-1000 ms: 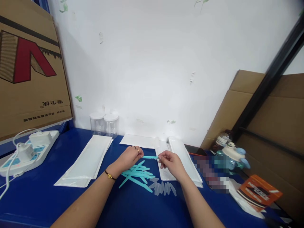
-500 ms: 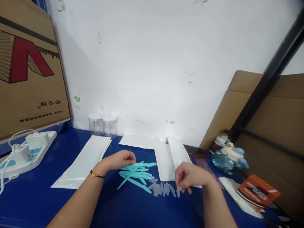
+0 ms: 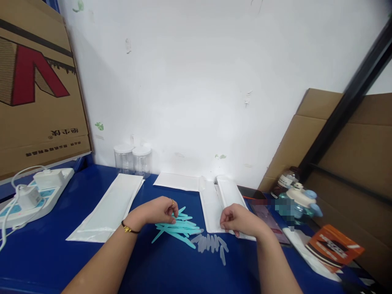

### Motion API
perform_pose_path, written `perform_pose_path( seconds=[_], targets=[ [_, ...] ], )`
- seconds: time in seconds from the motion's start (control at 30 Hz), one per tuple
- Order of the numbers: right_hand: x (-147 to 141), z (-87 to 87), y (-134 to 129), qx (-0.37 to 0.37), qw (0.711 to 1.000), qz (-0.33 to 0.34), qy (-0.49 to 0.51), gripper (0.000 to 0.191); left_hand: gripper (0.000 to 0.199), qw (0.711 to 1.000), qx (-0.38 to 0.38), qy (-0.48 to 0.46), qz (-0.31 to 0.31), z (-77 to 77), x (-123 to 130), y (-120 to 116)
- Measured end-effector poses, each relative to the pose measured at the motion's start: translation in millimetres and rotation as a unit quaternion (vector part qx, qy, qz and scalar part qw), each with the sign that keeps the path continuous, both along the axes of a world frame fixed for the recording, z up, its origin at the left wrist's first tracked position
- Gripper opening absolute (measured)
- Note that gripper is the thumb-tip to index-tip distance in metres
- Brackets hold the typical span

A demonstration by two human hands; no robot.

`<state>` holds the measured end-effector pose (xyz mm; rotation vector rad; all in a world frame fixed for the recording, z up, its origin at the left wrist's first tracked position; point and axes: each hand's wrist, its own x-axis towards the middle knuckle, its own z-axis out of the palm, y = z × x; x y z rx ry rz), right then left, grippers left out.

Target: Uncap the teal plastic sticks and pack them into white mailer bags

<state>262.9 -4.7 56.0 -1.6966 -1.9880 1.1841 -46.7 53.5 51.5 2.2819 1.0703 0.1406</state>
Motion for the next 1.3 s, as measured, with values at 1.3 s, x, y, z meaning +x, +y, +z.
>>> perform_pose_path(
  seconds=[1.3],
  targets=[
    [-37.9,-12.9,-7.3,0.098,0.953,0.171,-0.232,0.024,0.017,0.997,0.027,-0.013,-0.076,0.8,17.8,-14.8]
  ],
)
